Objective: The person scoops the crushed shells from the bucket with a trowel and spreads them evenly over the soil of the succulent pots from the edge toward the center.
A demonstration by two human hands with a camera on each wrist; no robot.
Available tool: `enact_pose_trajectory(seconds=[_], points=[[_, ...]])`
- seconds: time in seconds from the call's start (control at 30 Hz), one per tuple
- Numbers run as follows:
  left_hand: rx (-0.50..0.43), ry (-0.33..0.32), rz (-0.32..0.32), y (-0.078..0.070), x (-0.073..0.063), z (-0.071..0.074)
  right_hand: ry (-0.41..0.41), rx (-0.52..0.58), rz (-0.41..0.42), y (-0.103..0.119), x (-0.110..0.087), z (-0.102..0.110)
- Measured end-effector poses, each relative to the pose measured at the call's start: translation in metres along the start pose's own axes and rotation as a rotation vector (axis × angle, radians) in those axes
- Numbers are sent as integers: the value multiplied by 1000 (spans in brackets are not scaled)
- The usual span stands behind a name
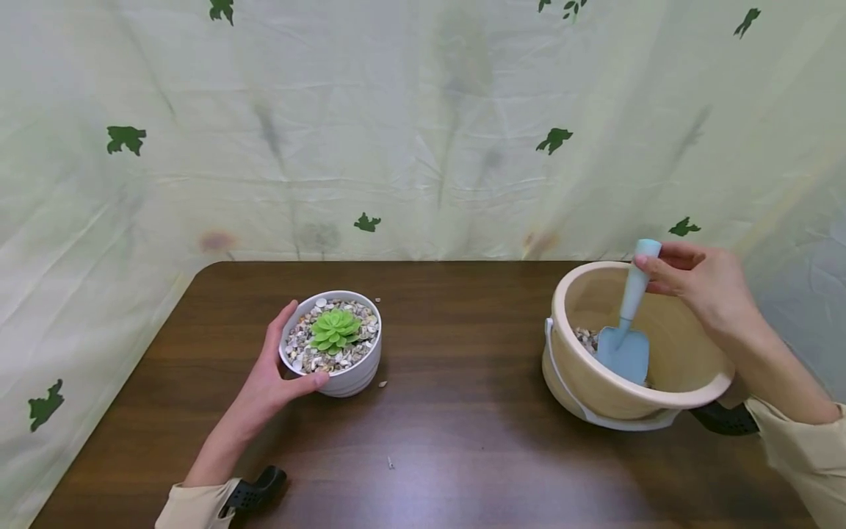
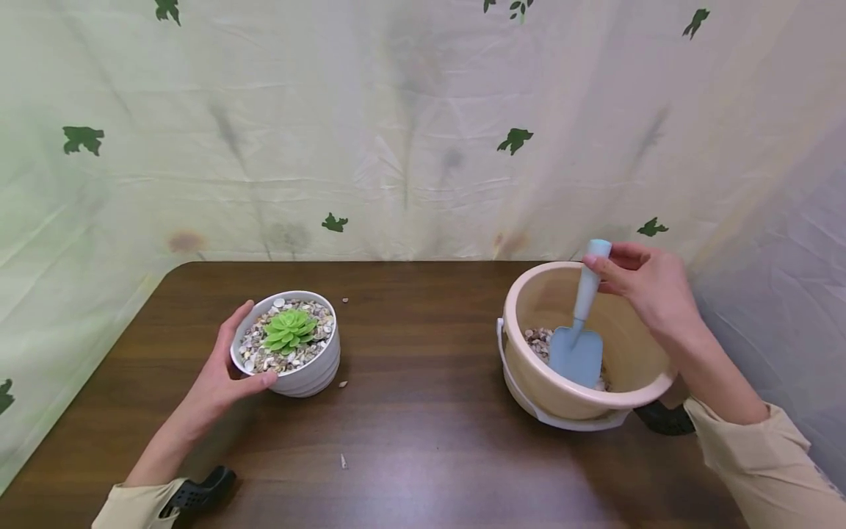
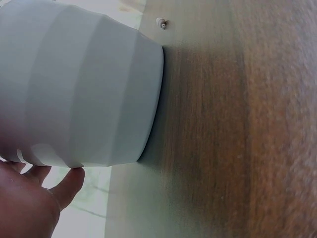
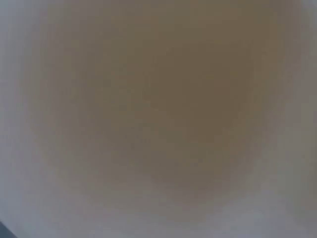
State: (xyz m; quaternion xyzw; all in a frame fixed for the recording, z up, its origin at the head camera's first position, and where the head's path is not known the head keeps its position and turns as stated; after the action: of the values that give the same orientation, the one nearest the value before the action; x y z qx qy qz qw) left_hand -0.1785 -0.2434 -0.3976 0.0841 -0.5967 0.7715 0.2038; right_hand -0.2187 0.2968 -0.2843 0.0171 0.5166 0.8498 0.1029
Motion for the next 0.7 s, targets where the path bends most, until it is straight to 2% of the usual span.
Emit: enact_pose_trajectory(seconds=[0.1,0.33,0.7], points=[[-6,-2,-1,0,0,0,-2,-20,11,1,-1,1],[-11,-3,-3,-2,0,0,53,-128,-21,-7,1,-12],[-10,10,-5,1,0,0,68,-192,41,-1,1,-12]])
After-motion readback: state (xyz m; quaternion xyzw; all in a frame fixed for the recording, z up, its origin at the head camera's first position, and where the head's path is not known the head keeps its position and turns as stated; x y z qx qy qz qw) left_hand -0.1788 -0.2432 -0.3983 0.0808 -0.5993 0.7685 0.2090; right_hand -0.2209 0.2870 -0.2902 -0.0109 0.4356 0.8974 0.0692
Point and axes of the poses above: each hand's wrist, its own x-axis towards the middle knuckle, its own z-axis out of the back of the hand, y = z × x, the point moved 5 cm from there along x, towards the middle knuckle, and after that the axes turned 14 degrees about -z, right-handed, at the moved point
